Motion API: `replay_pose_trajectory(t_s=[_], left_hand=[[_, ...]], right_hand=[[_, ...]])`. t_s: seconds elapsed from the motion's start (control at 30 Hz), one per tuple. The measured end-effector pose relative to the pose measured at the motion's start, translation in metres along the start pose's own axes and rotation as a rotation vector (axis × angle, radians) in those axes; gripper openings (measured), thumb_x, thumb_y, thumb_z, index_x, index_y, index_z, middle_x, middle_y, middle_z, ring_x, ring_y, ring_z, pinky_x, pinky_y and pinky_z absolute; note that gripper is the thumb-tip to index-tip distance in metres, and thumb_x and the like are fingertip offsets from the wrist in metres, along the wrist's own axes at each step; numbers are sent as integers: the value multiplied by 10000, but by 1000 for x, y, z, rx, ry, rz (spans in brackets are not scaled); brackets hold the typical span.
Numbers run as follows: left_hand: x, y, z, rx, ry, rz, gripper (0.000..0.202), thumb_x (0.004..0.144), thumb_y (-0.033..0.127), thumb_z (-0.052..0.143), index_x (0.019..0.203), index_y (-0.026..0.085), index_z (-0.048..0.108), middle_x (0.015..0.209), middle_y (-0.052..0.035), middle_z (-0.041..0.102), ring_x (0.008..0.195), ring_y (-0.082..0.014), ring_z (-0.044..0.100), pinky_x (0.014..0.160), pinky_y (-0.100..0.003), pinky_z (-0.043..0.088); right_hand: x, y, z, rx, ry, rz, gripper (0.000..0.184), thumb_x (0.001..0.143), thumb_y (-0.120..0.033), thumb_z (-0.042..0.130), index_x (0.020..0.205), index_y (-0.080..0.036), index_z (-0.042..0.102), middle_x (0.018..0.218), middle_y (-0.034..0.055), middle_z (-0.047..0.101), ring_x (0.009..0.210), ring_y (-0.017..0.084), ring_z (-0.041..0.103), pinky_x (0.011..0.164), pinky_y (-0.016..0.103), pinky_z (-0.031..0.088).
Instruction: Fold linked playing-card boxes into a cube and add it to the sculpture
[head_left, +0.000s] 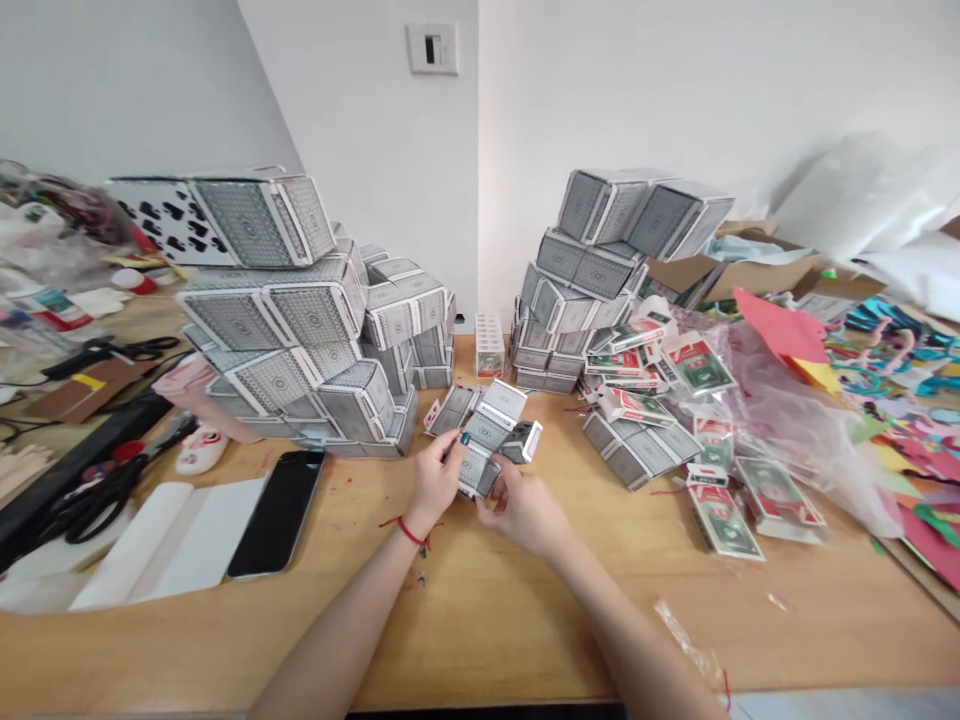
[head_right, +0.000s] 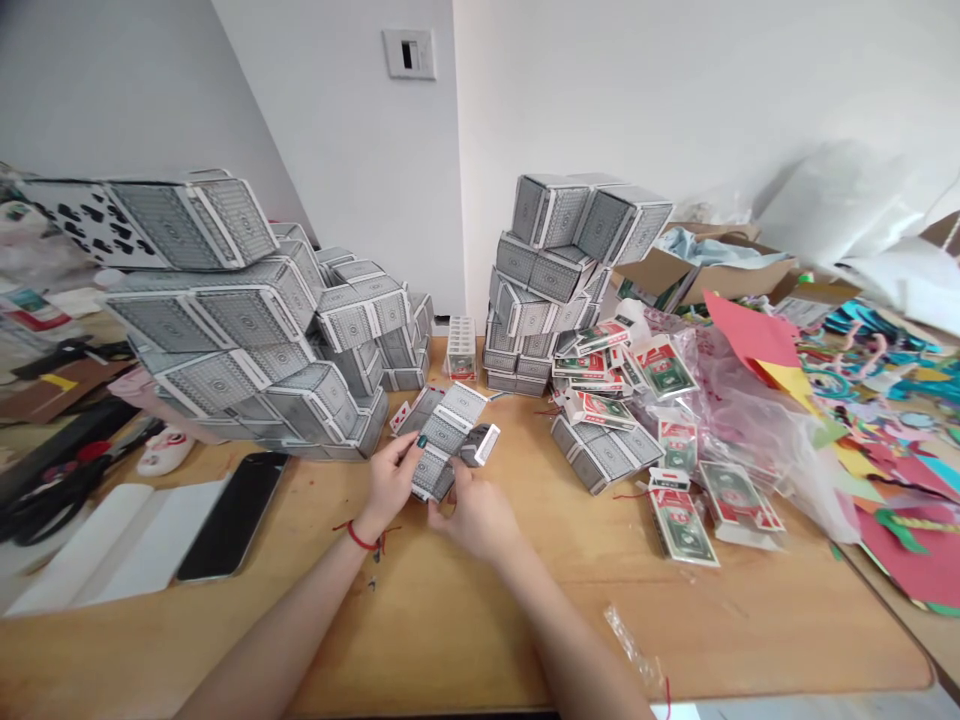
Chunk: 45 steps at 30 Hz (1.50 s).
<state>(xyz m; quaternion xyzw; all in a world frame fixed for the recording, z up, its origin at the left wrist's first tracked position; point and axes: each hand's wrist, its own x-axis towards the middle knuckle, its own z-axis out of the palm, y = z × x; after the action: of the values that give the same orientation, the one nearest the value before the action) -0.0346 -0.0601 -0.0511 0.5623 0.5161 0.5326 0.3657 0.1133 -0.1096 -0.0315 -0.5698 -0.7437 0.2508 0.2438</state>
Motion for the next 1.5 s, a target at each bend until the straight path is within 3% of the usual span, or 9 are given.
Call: replay_pose_trajectory(t_s=[0.17, 0.3, 0.53, 0.8, 1.27, 1.5], left_hand=[[6, -4, -4, 57, 69, -21, 294, 786, 317, 525, 932, 130, 700, 772, -52, 691, 650, -161, 574, 588, -233, 426], [11, -7, -7, 76, 44, -49, 293, 772, 311, 527, 898, 118, 708, 670, -23, 658, 575, -142, 518, 535, -225, 383], [12, -12, -5, -40, -6, -100, 269, 744, 312, 557, 861, 122, 709, 753, -35, 687, 643, -150, 546, 579, -228, 403], [13, -16, -5, -122, -12, -163, 215, 713, 309, 583, 772, 132, 690, 673, -10, 641, 596, -132, 506, 536, -217, 366], [12, -12, -5, -103, -17, -171, 175, 703, 295, 560, 669, 141, 637, 581, 19, 546, 552, -117, 433, 510, -215, 309], [11, -12, -4, -95, -16, -174, 180, 712, 289, 551, 702, 138, 649, 612, 7, 575, 569, -120, 451, 519, -213, 324]], right_hand=[[0, 3, 1, -34, -4, -27, 479, 706, -281, 579, 1150, -124, 492, 683, 41, 679, 544, 150, 624, 513, 215, 436], [0, 5, 3, -29, -4, -34, 508, 721, -280, 570, 1194, -122, 472, 684, 39, 688, 561, 154, 636, 540, 222, 451], [1, 3, 2, 8, -15, -29, 520, 733, -287, 560, 1212, -110, 462, 672, 32, 689, 570, 167, 639, 553, 230, 453], [2, 5, 2, 68, -36, -62, 515, 725, -264, 562, 1208, -110, 470, 654, 25, 678, 544, 157, 624, 553, 232, 467], [3, 4, 7, 253, 5, -60, 508, 687, -217, 602, 1175, -123, 494, 614, -10, 637, 496, 115, 582, 527, 207, 472], [3, 3, 10, 362, 41, -31, 480, 682, -188, 624, 1146, -159, 506, 603, -34, 617, 478, 98, 568, 496, 191, 470]])
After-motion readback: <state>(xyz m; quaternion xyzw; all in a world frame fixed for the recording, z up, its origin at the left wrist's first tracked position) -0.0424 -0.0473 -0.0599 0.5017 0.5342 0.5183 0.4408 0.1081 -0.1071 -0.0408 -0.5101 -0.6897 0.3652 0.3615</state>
